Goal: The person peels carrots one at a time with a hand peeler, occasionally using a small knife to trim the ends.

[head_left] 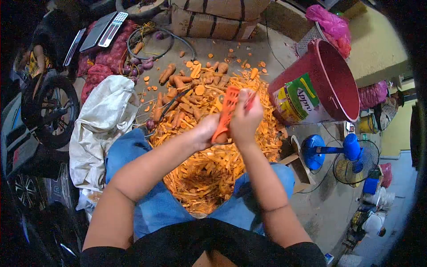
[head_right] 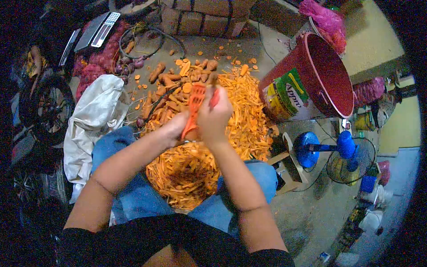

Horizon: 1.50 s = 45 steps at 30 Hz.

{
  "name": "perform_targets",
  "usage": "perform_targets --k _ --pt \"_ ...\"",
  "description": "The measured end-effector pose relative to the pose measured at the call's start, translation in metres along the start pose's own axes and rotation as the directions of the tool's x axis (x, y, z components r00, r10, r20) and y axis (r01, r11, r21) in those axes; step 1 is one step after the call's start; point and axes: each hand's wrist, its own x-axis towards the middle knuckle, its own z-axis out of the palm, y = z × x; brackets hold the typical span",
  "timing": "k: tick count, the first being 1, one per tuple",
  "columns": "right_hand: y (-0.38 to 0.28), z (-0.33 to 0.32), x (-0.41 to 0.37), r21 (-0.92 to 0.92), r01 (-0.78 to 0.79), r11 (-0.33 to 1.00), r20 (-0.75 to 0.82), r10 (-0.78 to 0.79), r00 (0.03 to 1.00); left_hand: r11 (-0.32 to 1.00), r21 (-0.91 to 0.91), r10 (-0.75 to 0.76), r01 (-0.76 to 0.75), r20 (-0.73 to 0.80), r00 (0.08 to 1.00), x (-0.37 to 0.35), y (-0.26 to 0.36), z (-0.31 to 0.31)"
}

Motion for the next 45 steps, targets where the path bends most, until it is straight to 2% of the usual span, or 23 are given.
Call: perform_targets --k 3,6,8,9,11,14,16,18,19,21,23,25,26,27,31,34,35,36,38,39,40,42,45 --pt "0.019 -0.016 0.042 -0.034 0.134 0.99 -0.259 -0.139 0.956 0.972 0.228 -0.061 0.055 0.019 0.998 -0.024 0.013 0.022" --pt "0.05 -0.054 0.072 0.123 -0.074 0.99 -0.423 0.12 0.898 0.935 0.331 -0.136 0.126 0.005 0.991 -0.028 0.011 0.027" --pt "0.054 -0.064 0.074 0.016 -0.22 0.975 -0.435 0.204 0.877 0.975 0.145 -0.158 0.165 -0.059 0.986 -0.015 0.003 0.015" --pt "0.048 -0.049 0.073 0.274 0.022 0.961 -0.467 0.113 0.877 0.976 0.146 -0.157 0.164 -0.059 0.986 -0.012 0.004 0.012" --pt "0.03 -0.032 0.052 0.16 0.128 0.979 -0.226 -0.09 0.97 0.988 -0.022 -0.152 0.151 -0.086 0.985 -0.007 0.007 0.005" --pt "-0.001 -0.004 0.012 0.083 0.042 0.996 -0.089 -0.035 0.995 0.994 -0.083 0.065 -0.069 -0.04 0.997 0.004 -0.001 0.002" --pt "0.002 0.002 0.003 -0.127 -0.006 0.992 0.042 0.012 0.999 0.997 0.072 0.001 0.001 -0.033 0.999 -0.009 0.01 0.011" --pt "0.015 -0.003 0.028 0.037 0.092 0.995 -0.163 -0.085 0.983 0.918 0.374 -0.121 0.129 -0.046 0.992 -0.026 0.026 0.023" --pt "0.027 -0.014 0.047 0.076 0.172 0.982 -0.274 -0.145 0.951 0.947 0.322 -0.02 0.002 0.053 0.998 -0.032 0.021 0.03" --pt "0.043 -0.046 0.074 -0.009 -0.082 0.997 -0.477 0.068 0.876 0.898 0.43 0.042 -0.089 0.118 0.992 -0.019 0.0 0.019" --pt "0.061 -0.063 0.083 0.075 -0.094 0.993 -0.544 0.12 0.83 0.83 0.528 0.095 -0.18 0.185 0.978 -0.015 -0.005 0.014" --pt "0.047 -0.064 0.078 0.053 -0.178 0.983 -0.561 0.176 0.809 0.958 0.284 -0.045 0.048 -0.016 0.999 -0.013 0.006 0.014" --pt "0.043 -0.054 0.071 -0.001 0.001 1.0 -0.45 -0.001 0.893 0.98 0.134 -0.136 0.149 -0.099 0.986 -0.01 0.009 0.014" --pt "0.036 -0.042 0.06 -0.029 0.184 0.983 -0.323 -0.183 0.929 0.995 -0.042 -0.091 0.088 -0.085 0.992 -0.002 0.005 0.008" --pt "-0.006 -0.006 0.006 -0.131 -0.045 0.99 0.069 0.054 0.996 0.998 -0.069 0.0 -0.002 -0.039 0.999 -0.002 0.01 0.014" --pt "0.001 -0.004 0.015 -0.079 -0.033 0.996 -0.06 0.028 0.998 0.988 0.056 0.14 -0.141 0.028 0.99 -0.01 0.011 0.018" --pt "0.018 -0.007 0.03 -0.057 0.151 0.987 -0.208 -0.16 0.965 0.999 -0.043 -0.019 0.015 -0.09 0.996 -0.015 0.015 0.032" --pt "0.025 -0.018 0.046 -0.073 0.116 0.991 -0.267 -0.132 0.955 0.999 -0.044 -0.018 0.014 -0.089 0.996 -0.018 0.01 0.032" --pt "0.051 -0.048 0.073 -0.054 -0.057 0.997 -0.42 0.03 0.907 0.974 0.215 0.061 -0.075 0.067 0.996 -0.019 -0.003 0.027" --pt "0.052 -0.054 0.079 0.069 -0.03 0.997 -0.512 0.061 0.857 1.0 0.021 -0.021 0.015 0.279 0.96 -0.02 0.0 0.022" --pt "0.054 -0.056 0.078 0.07 -0.029 0.997 -0.512 0.061 0.857 1.0 0.022 -0.021 0.015 0.279 0.96 -0.021 0.004 0.019" --pt "0.048 -0.059 0.075 0.15 -0.105 0.983 -0.442 0.162 0.882 0.994 0.042 -0.099 0.1 -0.024 0.995 -0.023 0.018 0.017" --pt "0.037 -0.022 0.045 0.135 0.136 0.981 -0.157 -0.115 0.981 0.989 -0.142 0.031 -0.045 -0.101 0.994 -0.009 0.018 0.002"
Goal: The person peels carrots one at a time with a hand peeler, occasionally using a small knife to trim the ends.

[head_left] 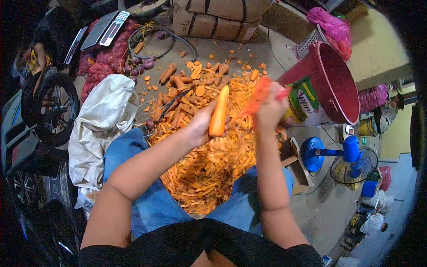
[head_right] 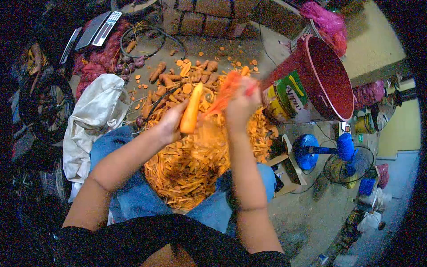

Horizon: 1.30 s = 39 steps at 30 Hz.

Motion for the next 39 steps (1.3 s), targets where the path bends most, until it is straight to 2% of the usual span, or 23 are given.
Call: perform_targets --k 2,5,7,8,9,10,11,12,13,15,16,17,19,20,25,28,30,32,33,34,35,37,39 --pt "-0.039 0.022 -0.032 -0.083 -0.068 0.994 0.097 0.076 0.992 0.999 -0.045 -0.01 0.01 -0.003 1.0 -0.001 0.001 0.001" --pt "-0.033 0.024 -0.039 -0.243 -0.165 0.956 0.161 0.208 0.965 0.991 -0.025 0.13 -0.129 0.018 0.991 -0.006 -0.007 0.017" --pt "-0.029 0.027 -0.028 -0.131 -0.061 0.989 0.023 0.065 0.998 0.99 0.028 0.135 -0.136 0.045 0.99 -0.011 -0.002 0.017" --pt "-0.03 0.024 -0.017 -0.09 0.011 0.996 -0.057 -0.016 0.998 0.963 0.268 0.004 -0.029 0.095 0.995 -0.019 0.001 0.018" --pt "-0.023 0.016 -0.002 -0.131 -0.048 0.99 -0.128 0.031 0.991 0.866 0.497 -0.134 0.062 0.112 0.985 -0.026 0.003 0.022" --pt "-0.012 0.001 0.015 -0.168 -0.112 0.979 -0.201 0.077 0.977 0.865 0.498 -0.136 0.062 0.114 0.984 -0.025 -0.006 0.02" --pt "0.012 -0.019 0.028 -0.256 -0.214 0.942 -0.275 0.142 0.951 0.859 0.496 0.007 -0.127 0.237 0.971 -0.021 -0.021 0.015" --pt "0.032 -0.032 0.037 -0.116 -0.074 0.991 -0.37 0.026 0.929 0.827 0.47 0.144 -0.31 0.356 0.923 -0.02 -0.029 0.012" --pt "0.032 -0.041 0.043 -0.043 -0.235 0.971 -0.408 0.198 0.891 0.826 0.472 0.141 -0.308 0.355 0.924 -0.02 -0.027 0.012" --pt "0.03 -0.052 0.045 -0.086 -0.382 0.92 -0.349 0.331 0.877 0.916 0.387 0.005 -0.108 0.259 0.966 -0.019 -0.02 0.012" --pt "0.019 -0.047 0.041 -0.087 -0.382 0.92 -0.349 0.331 0.877 0.954 0.296 -0.089 0.05 0.118 0.989 -0.017 -0.015 0.009" --pt "0.008 -0.035 0.034 -0.11 -0.291 0.95 -0.316 0.244 0.917 0.954 0.295 -0.088 0.049 0.118 0.989 -0.013 -0.011 0.008" --pt "-0.003 -0.012 0.018 -0.127 -0.071 0.989 -0.2 0.044 0.979 0.986 0.102 -0.124 0.135 -0.1 0.987 -0.008 -0.007 0.008" --pt "-0.006 -0.003 0.009 -0.116 0.057 0.992 -0.123 -0.071 0.99 0.989 0.084 -0.117 0.124 -0.075 0.99 -0.007 -0.005 0.008" --pt "-0.048 0.024 -0.038 -0.109 -0.191 0.976 0.158 0.206 0.966 0.996 -0.02 -0.09 0.09 0.013 0.996 -0.001 -0.005 0.007" --pt "-0.039 0.023 -0.035 -0.174 -0.175 0.969 0.103 0.194 0.976 0.997 0.063 -0.033 0.033 0.005 0.999 -0.002 -0.005 0.006" --pt "-0.025 0.015 -0.015 -0.318 -0.012 0.948 -0.044 -0.002 0.999 0.884 0.468 -0.066 -0.015 0.156 0.986 -0.006 -0.002 0.003" --pt "0.037 -0.015 0.023 0.18 -0.132 0.975 -0.223 0.172 0.959 0.884 0.467 -0.079 -0.034 0.22 0.972 -0.017 -0.005 0.011" --pt "0.01 -0.022 0.029 -0.09 -0.183 0.979 -0.331 0.144 0.933 0.883 0.467 -0.097 -0.048 0.281 0.955 -0.023 -0.008 0.014" --pt "0.023 -0.036 0.037 0.031 -0.163 0.986 -0.382 0.162 0.91 0.851 0.502 -0.023 -0.155 0.331 0.943 -0.025 -0.012 0.013" --pt "0.034 -0.049 0.043 -0.149 -0.402 0.904 -0.494 0.284 0.822 0.849 0.505 -0.026 -0.154 0.332 0.943 -0.024 -0.012 0.011" --pt "0.017 -0.047 0.04 -0.043 -0.315 0.948 -0.4 0.272 0.875 0.925 0.359 -0.189 0.124 0.153 0.97 -0.019 -0.011 0.007" --pt "0.007 -0.026 0.025 -0.089 -0.21 0.974 -0.288 0.177 0.941 0.953 0.262 -0.182 0.151 0.098 0.978 -0.011 -0.004 0.003"
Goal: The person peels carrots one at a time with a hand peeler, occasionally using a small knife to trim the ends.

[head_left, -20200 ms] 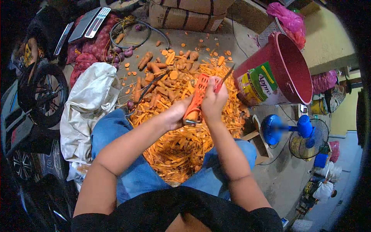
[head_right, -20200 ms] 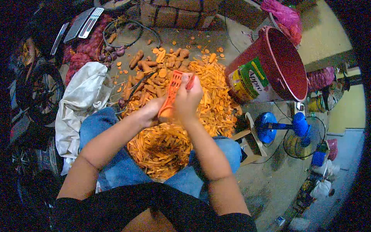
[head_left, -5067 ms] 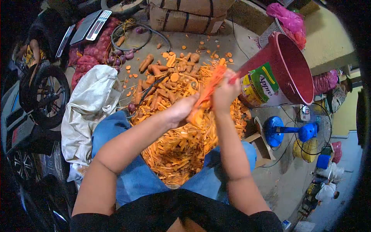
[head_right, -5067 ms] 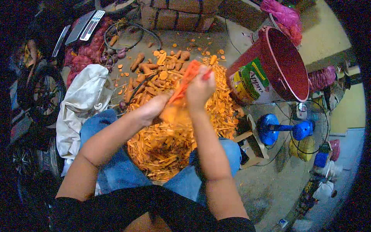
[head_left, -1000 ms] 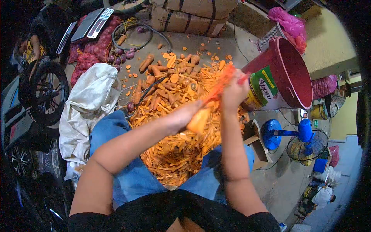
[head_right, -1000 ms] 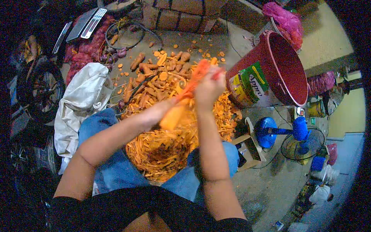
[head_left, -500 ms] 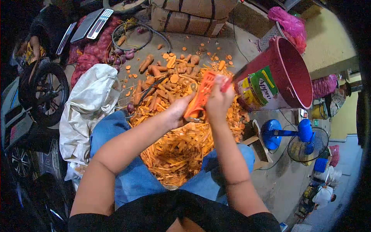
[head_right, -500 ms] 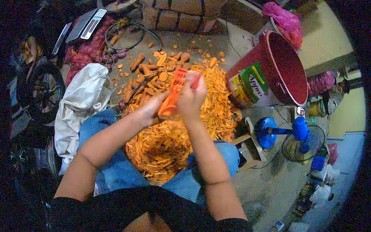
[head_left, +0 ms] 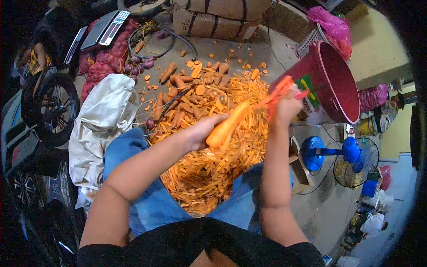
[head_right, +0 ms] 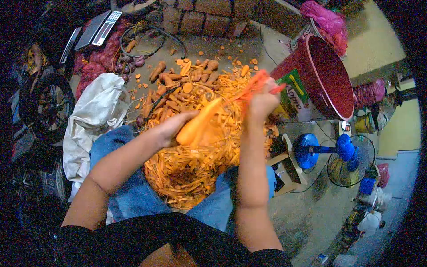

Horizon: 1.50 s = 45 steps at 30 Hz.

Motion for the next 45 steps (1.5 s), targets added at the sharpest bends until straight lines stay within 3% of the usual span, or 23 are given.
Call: perform_targets --k 3,6,8,10,11,12,13,14,17,19,22,24,27,29,30,31,34,35,36,38,40,42,45 --pt "-0.031 0.025 -0.057 0.12 0.254 0.96 0.208 -0.274 0.939 0.972 -0.23 0.033 -0.043 -0.049 0.998 0.013 0.001 -0.01" --pt "-0.041 0.024 -0.085 -0.08 0.166 0.983 0.415 -0.119 0.902 0.962 -0.168 0.207 -0.216 -0.069 0.976 0.013 0.003 0.004" --pt "-0.033 0.026 -0.075 -0.11 0.176 0.978 0.363 -0.125 0.923 0.963 -0.213 0.158 -0.166 -0.051 0.986 0.004 0.005 0.009" --pt "-0.011 0.022 -0.036 -0.024 0.222 0.975 0.155 -0.215 0.964 0.992 0.118 0.043 -0.037 -0.043 0.998 -0.002 0.005 0.011" --pt "0.001 0.015 -0.012 0.009 0.211 0.977 0.075 -0.211 0.975 0.997 0.04 0.069 -0.07 0.035 0.997 -0.001 -0.006 0.012" --pt "-0.003 0.013 -0.002 0.198 -0.053 0.979 -0.079 0.07 0.994 0.997 0.039 0.069 -0.07 0.036 0.997 -0.003 -0.007 0.014" --pt "0.039 -0.005 0.026 -0.082 -0.157 0.984 -0.147 0.144 0.979 0.996 0.064 0.051 -0.055 0.067 0.996 -0.006 -0.006 0.016" --pt "0.038 -0.006 0.025 -0.082 -0.159 0.984 -0.149 0.145 0.978 0.995 0.091 0.032 -0.042 0.099 0.995 -0.009 -0.005 0.016" --pt "0.0 0.003 0.0 0.115 -0.03 0.993 0.025 0.027 0.999 0.999 -0.048 0.019 -0.02 -0.015 1.0 0.005 0.0 0.001" --pt "-0.008 0.016 -0.031 0.083 0.24 0.967 0.207 -0.252 0.945 0.976 -0.191 0.084 -0.106 -0.12 0.989 0.015 0.0 -0.007" --pt "-0.038 0.024 -0.075 0.088 0.136 0.987 0.337 -0.158 0.928 0.938 -0.289 0.155 -0.19 -0.142 0.978 0.007 0.008 0.009" --pt "-0.037 0.024 -0.08 -0.202 0.124 0.972 0.462 -0.017 0.887 0.955 -0.198 0.185 -0.219 -0.179 0.966 0.003 0.007 0.014" --pt "-0.03 0.027 -0.05 0.026 0.268 0.963 0.186 -0.268 0.945 0.998 -0.013 0.059 -0.06 -0.014 0.998 0.008 -0.002 0.003" --pt "0.014 0.009 -0.002 0.083 0.2 0.976 0.046 -0.204 0.978 0.994 0.071 0.079 -0.083 0.058 0.995 -0.012 0.003 0.018" --pt "-0.004 0.007 0.003 0.162 -0.04 0.986 -0.091 0.055 0.994 0.982 0.154 0.091 -0.11 0.127 0.988 -0.018 0.004 0.021" --pt "0.006 -0.004 0.018 -0.019 -0.01 1.0 -0.114 0.008 0.993 0.937 0.279 0.15 -0.211 0.226 0.962 -0.014 -0.001 0.013" --pt "0.002 -0.013 0.025 -0.016 -0.055 0.998 -0.052 0.054 0.997 0.87 0.398 0.26 -0.293 0.136 0.956 -0.016 0.002 0.007" --pt "-0.004 -0.011 0.017 -0.104 0.123 0.987 0.037 -0.119 0.992 0.852 0.406 0.315 -0.33 0.105 0.943 -0.009 -0.001 0.0" --pt "-0.004 -0.008 0.011 -0.103 0.123 0.987 0.04 -0.119 0.992 0.853 0.404 0.317 -0.331 0.103 0.943 -0.009 0.004 -0.004" --pt "-0.004 -0.003 0.001 -0.154 0.1 0.983 0.438 -0.023 0.899 0.738 0.624 0.3 -0.258 0.039 0.953 -0.008 0.018 -0.014" --pt "-0.033 0.004 -0.024 -0.255 -0.22 0.941 0.615 0.334 0.715 0.698 0.635 0.417 -0.33 0.014 0.909 -0.002 0.023 -0.023" --pt "-0.017 0.006 -0.034 -0.287 -0.028 0.957 0.787 0.253 0.562 0.309 0.897 0.732 -0.316 -0.012 0.682 -0.002 0.031 -0.03" --pt "-0.007 0.013 -0.056 -0.391 -0.063 0.918 0.81 0.375 0.451 0.231 0.957 0.719 -0.177 -0.045 0.694 -0.008 0.043 -0.031"
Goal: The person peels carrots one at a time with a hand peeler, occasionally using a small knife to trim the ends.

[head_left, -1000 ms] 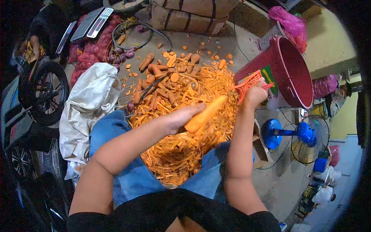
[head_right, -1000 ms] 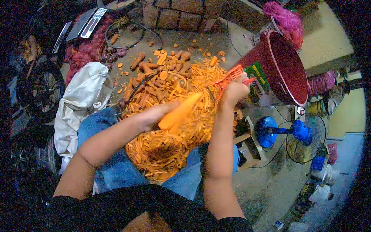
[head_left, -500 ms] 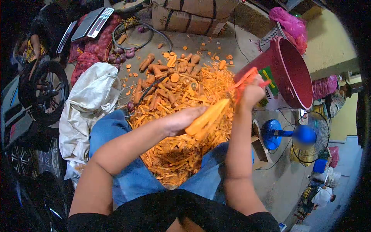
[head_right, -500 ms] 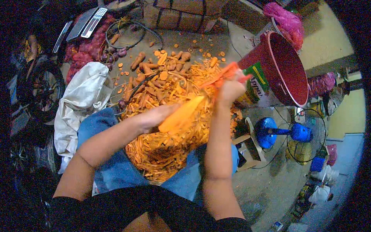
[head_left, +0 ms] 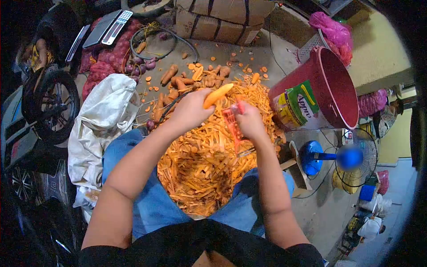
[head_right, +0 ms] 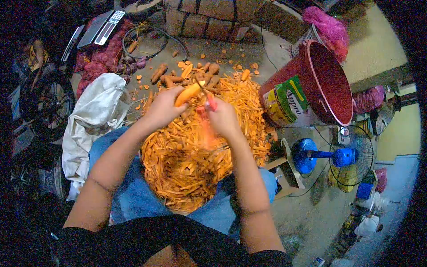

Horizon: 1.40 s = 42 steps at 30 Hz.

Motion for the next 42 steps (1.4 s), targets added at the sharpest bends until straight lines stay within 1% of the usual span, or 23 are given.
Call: perform_targets --k 2,8,12,14,15,17,18,19,21,22,24,26,28,29,31,32,33,35,37,38,39,40,42 --pt "0.009 0.006 0.003 -0.343 0.061 0.937 -0.016 -0.07 0.997 0.997 0.075 0.011 -0.009 -0.017 1.0 -0.001 0.004 -0.002" --pt "0.021 0.009 0.006 -0.112 0.125 0.986 0.027 -0.122 0.992 0.983 0.088 0.165 -0.164 -0.006 0.986 0.0 0.005 -0.008" --pt "0.013 0.008 0.003 -0.219 0.011 0.976 0.057 0.002 0.998 0.989 0.046 0.136 -0.14 0.087 0.987 0.001 0.002 -0.014" --pt "0.036 0.01 0.014 -0.059 -0.147 0.987 0.039 0.149 0.988 0.949 -0.3 0.171 -0.101 0.215 0.962 -0.002 0.008 -0.022" --pt "0.043 0.01 0.017 -0.058 -0.146 0.988 0.04 0.148 0.988 0.949 -0.298 0.17 -0.102 0.215 0.962 -0.004 0.014 -0.026" --pt "0.06 0.012 0.025 -0.34 -0.255 0.905 0.041 0.285 0.958 0.693 -0.719 0.271 -0.049 0.197 0.942 -0.007 0.027 -0.033" --pt "0.099 0.03 0.035 -0.117 -0.205 0.972 -0.002 0.206 0.978 0.68 -0.733 0.192 0.019 0.204 0.96 -0.005 0.022 -0.029" --pt "0.079 0.036 0.025 -0.118 -0.202 0.972 0.001 0.203 0.979 0.682 -0.731 0.19 0.018 0.2 0.961 -0.002 0.017 -0.023" --pt "0.038 0.049 0.004 0.178 -0.366 0.913 0.245 0.319 0.915 0.855 -0.372 0.346 -0.362 -0.112 0.931 0.004 0.009 -0.009" --pt "0.029 0.059 -0.003 0.179 -0.368 0.912 0.246 0.32 0.915 0.834 -0.475 0.296 -0.282 -0.046 0.954 0.005 0.009 -0.003" --pt "0.019 0.072 -0.008 0.636 -0.095 0.766 0.183 -0.031 0.983 0.879 -0.402 0.283 -0.255 0.012 0.959 0.004 0.014 0.003" --pt "0.022 0.067 0.001 0.703 -0.174 0.69 0.224 0.018 0.974 0.949 -0.191 0.256 -0.251 0.004 0.967 -0.002 0.014 0.005" --pt "0.021 0.057 0.013 0.834 -0.205 0.513 0.245 -0.01 0.97 0.942 -0.255 0.222 -0.216 -0.005 0.975 0.0 0.007 0.0" --pt "0.019 0.051 0.015 0.834 -0.206 0.512 0.246 -0.011 0.969 0.927 -0.324 0.195 -0.188 -0.012 0.981 0.003 0.003 -0.003" --pt "0.016 0.04 0.016 0.669 -0.192 0.718 0.174 0.1 0.98 0.935 -0.292 0.196 -0.199 -0.041 0.98 0.004 0.0 -0.009" --pt "0.017 0.042 0.017 0.781 -0.089 0.618 0.043 0.09 0.995 0.929 -0.36 0.083 -0.084 -0.019 0.996 0.004 -0.001 -0.011" --pt "0.017 0.039 0.019 0.782 -0.087 0.617 0.04 0.091 0.995 0.907 -0.421 -0.029 0.032 0.012 1.0 0.004 -0.001 -0.014" --pt "0.019 0.028 0.022 0.673 -0.026 0.739 -0.05 0.081 0.996 0.908 -0.418 -0.007 0.025 0.044 0.999 0.003 0.003 -0.022" --pt "0.021 0.023 0.022 0.684 0.011 0.729 -0.102 0.08 0.992 0.88 -0.431 -0.106 0.202 0.236 0.966 0.002 0.004 -0.026" --pt "0.021 0.016 0.02 0.487 0.003 0.874 -0.082 0.042 0.996 0.983 -0.186 0.032 -0.005 0.138 0.99 0.001 0.007 -0.026" --pt "0.019 0.013 0.018 0.259 0.004 0.966 -0.053 0.01 0.999 0.982 -0.187 0.03 -0.004 0.138 0.99 -0.001 0.005 -0.023" --pt "0.015 0.014 0.015 0.258 0.003 0.966 -0.051 0.011 0.999 0.995 -0.101 0.029 -0.013 0.152 0.988 -0.001 0.0 -0.017" --pt "0.009 0.02 0.007 -0.076 0.171 0.982 -0.17 -0.182 0.969 0.998 -0.059 0.014 -0.004 0.166 0.986 -0.001 -0.006 -0.006"
